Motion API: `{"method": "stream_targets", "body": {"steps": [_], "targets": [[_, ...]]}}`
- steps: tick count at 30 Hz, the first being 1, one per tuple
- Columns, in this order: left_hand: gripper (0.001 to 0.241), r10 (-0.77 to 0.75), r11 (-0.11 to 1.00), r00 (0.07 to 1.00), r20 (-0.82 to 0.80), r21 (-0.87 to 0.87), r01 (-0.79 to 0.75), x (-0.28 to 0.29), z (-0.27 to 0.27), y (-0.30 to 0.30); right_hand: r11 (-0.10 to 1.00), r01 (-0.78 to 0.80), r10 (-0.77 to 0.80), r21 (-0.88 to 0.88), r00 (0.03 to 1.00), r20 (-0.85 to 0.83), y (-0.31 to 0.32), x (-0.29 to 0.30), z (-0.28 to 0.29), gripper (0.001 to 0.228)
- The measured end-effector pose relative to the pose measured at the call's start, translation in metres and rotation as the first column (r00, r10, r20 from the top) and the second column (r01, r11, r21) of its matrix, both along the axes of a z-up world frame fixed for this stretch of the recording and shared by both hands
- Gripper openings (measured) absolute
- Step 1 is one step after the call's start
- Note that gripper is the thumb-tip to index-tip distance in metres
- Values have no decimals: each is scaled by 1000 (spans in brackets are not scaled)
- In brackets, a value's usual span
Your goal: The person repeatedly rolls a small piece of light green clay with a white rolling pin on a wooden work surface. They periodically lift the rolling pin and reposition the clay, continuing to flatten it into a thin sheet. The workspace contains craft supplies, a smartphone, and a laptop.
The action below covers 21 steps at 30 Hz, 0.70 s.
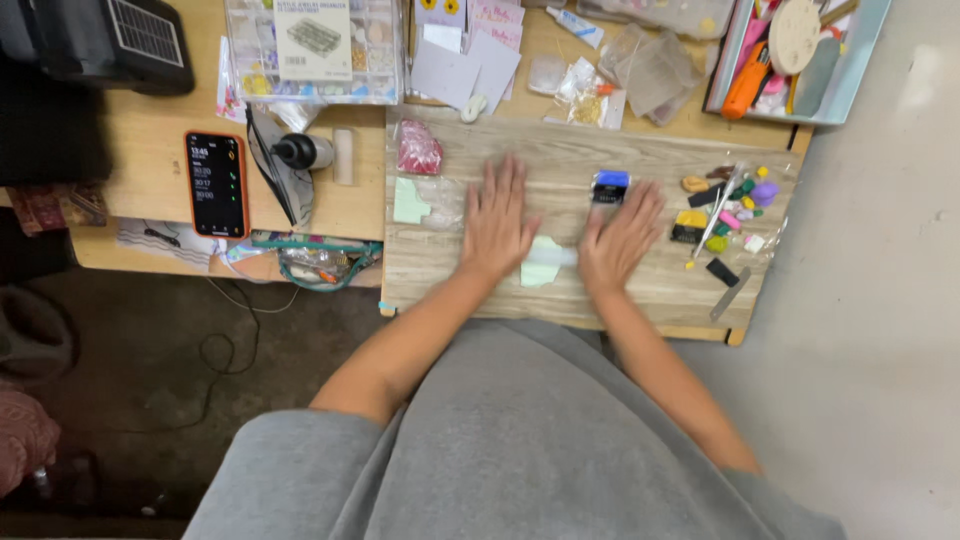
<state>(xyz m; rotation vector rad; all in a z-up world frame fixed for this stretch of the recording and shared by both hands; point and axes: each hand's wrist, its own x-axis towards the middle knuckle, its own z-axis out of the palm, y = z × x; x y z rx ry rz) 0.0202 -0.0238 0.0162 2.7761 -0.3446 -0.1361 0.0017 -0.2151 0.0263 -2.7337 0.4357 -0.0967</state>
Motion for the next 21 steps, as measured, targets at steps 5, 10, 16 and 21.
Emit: {"method": "stream_targets", "body": {"steps": [5, 10, 16, 21], "targets": [[80, -47, 997, 996, -74, -61, 43, 4, -2, -1, 998, -69, 70, 11, 996, -57, 2, 7, 5, 85], [77, -20, 998, 995, -93, -53, 15, -4, 1, 0, 998, -54, 55, 29, 998, -35, 4, -1, 7, 79], [77, -26, 999, 999, -35, -45, 25, 19, -12, -4, 996, -85, 84, -29, 996, -20, 1, 30, -3, 78], [77, 8, 999, 1000, -30, -51, -10, -8, 1, -4, 998, -59, 59, -25, 998, -5, 6, -1, 3, 76]]}}
